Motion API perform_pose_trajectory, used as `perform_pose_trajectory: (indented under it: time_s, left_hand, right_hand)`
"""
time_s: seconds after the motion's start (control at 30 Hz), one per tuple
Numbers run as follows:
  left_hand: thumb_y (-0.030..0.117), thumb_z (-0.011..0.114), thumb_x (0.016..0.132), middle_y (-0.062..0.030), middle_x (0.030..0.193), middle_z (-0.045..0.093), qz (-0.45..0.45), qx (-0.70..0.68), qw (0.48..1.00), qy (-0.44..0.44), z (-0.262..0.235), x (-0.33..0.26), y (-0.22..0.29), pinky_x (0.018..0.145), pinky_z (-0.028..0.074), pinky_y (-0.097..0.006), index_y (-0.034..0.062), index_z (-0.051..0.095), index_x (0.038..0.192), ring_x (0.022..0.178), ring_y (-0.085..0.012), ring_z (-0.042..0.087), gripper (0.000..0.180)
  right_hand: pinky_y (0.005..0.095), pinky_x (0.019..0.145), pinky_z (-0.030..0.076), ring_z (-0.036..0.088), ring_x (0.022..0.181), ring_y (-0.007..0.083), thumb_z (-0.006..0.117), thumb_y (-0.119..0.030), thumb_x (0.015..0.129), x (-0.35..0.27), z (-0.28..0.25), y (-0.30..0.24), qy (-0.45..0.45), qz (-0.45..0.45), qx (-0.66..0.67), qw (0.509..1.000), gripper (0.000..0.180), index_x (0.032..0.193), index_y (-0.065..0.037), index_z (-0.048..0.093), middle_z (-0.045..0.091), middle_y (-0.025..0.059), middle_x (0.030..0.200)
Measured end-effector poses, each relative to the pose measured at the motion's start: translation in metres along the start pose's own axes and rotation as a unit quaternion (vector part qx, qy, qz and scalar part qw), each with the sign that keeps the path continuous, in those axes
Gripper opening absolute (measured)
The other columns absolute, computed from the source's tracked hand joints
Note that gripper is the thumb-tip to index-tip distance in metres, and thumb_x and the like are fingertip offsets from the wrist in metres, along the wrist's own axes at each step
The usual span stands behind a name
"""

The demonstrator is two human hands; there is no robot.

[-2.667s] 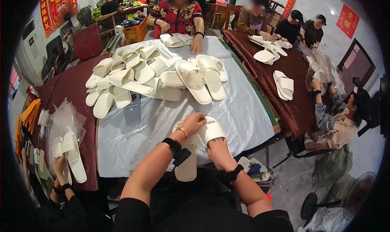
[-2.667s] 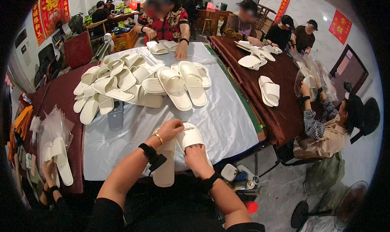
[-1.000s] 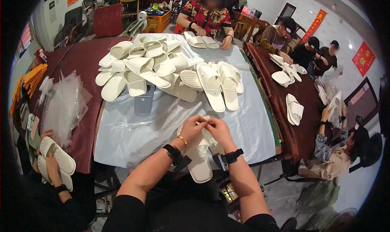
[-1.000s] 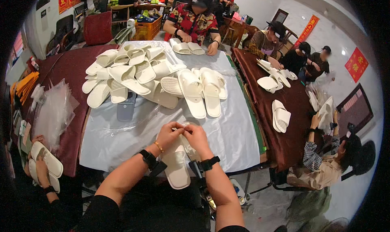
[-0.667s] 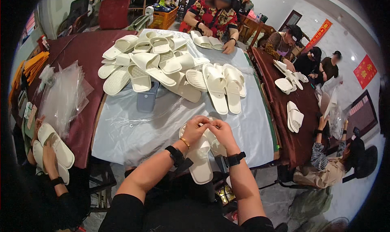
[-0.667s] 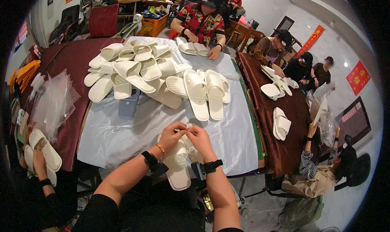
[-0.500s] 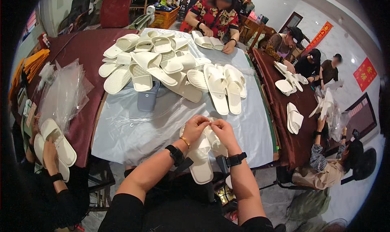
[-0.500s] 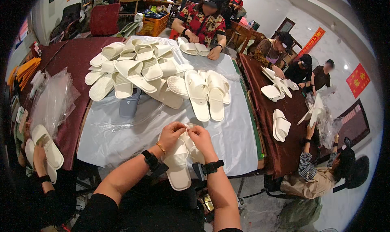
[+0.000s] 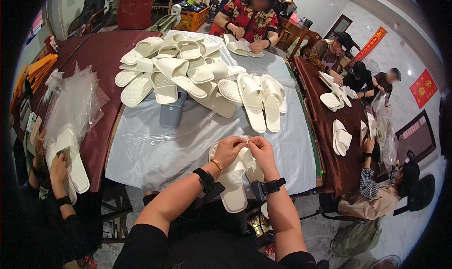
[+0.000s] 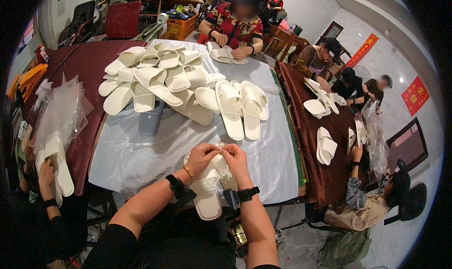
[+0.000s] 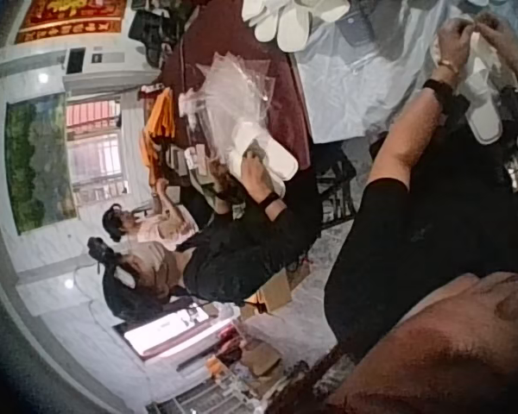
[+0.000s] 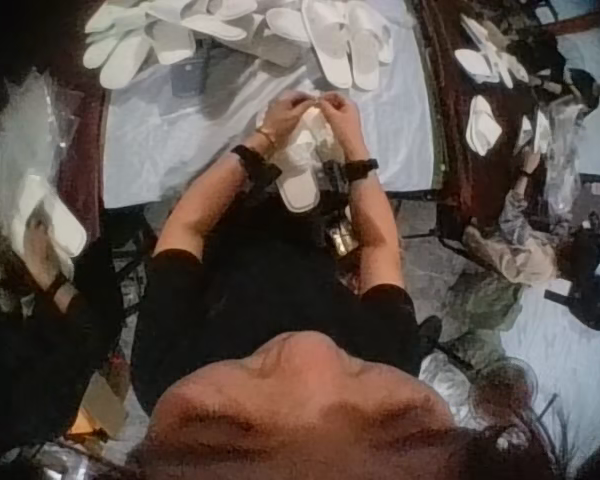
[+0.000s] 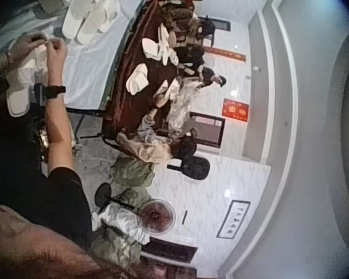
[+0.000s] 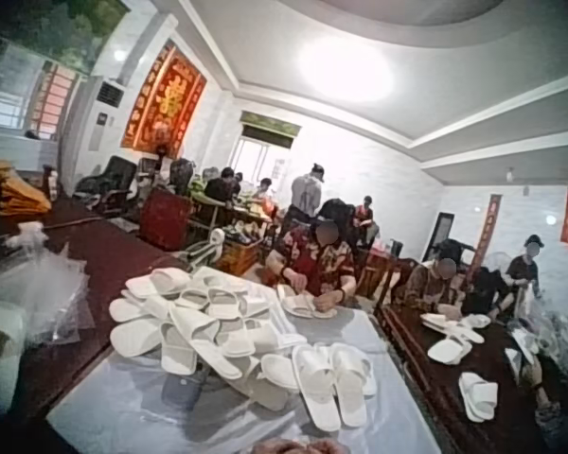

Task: Inspecting and assembling white slippers in a workshop setting.

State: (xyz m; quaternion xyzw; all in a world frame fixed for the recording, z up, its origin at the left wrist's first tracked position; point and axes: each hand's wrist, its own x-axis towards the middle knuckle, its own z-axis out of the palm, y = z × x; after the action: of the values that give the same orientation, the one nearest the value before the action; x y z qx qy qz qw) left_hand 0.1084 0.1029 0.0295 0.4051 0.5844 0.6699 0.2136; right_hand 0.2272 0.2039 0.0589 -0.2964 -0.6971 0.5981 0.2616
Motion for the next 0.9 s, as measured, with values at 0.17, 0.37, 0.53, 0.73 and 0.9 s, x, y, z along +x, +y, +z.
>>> perform_pose_trajectory:
  time_s: [0.17,0.37,0.53,0.73,0.9]
  left_hand:
    - [0.015,0.066,0.083,-0.0128,0.087,0.067,0.026,0.026,0.999,0.001,0.0,0.0,0.001,0.068,0.05,-0.03,-0.0004,0.069,0.092,0.076,-0.0206,0.064,0.018]
    - [0.015,0.064,0.084,-0.0129,0.086,0.067,0.03,0.043,0.999,-0.003,0.0,0.0,0.001,0.069,0.05,-0.031,0.0003,0.069,0.091,0.077,-0.0229,0.064,0.017]
    - [0.015,0.064,0.084,-0.0126,0.085,0.066,0.033,0.054,0.998,-0.007,0.0,-0.001,0.002,0.068,0.05,-0.031,0.0001,0.069,0.09,0.075,-0.0224,0.063,0.017]
    - [0.015,0.064,0.083,-0.0123,0.083,0.066,0.034,0.06,0.998,0.0,-0.001,-0.001,0.0,0.066,0.049,-0.03,-0.0011,0.068,0.089,0.074,-0.0221,0.063,0.018]
    - [0.019,0.065,0.082,-0.0134,0.082,0.066,0.019,0.057,0.998,0.002,0.001,-0.001,0.001,0.068,0.05,-0.034,0.0021,0.069,0.087,0.074,-0.0268,0.064,0.018]
  right_hand:
    - [0.0193,0.064,0.044,0.055,0.071,0.0047,0.063,-0.004,0.084,-0.001,0.0,0.004,0.004,-0.022,0.012,1.0,0.004,0.086,-0.002,0.061,0.063,-0.0005,0.079]
    - [0.0202,0.066,0.044,0.056,0.072,0.0054,0.058,-0.004,0.087,-0.001,-0.001,0.01,0.008,-0.028,0.006,1.0,0.004,0.088,-0.001,0.061,0.064,0.0004,0.079]
    - [0.0206,0.068,0.045,0.058,0.076,0.0068,0.057,-0.005,0.087,-0.001,-0.001,0.016,0.016,-0.033,0.015,0.999,0.01,0.093,0.0,0.064,0.066,0.0021,0.083]
    - [0.0171,0.052,0.036,0.048,0.061,0.0018,0.059,-0.006,0.089,-0.004,0.004,0.009,0.019,-0.064,-0.011,0.998,0.013,0.097,0.0,0.066,0.064,-0.0013,0.079]
    - [0.0218,0.07,0.048,0.06,0.077,0.0084,0.061,-0.006,0.086,-0.005,0.001,0.006,0.026,-0.034,-0.026,0.999,0.014,0.096,0.001,0.069,0.069,0.005,0.088]
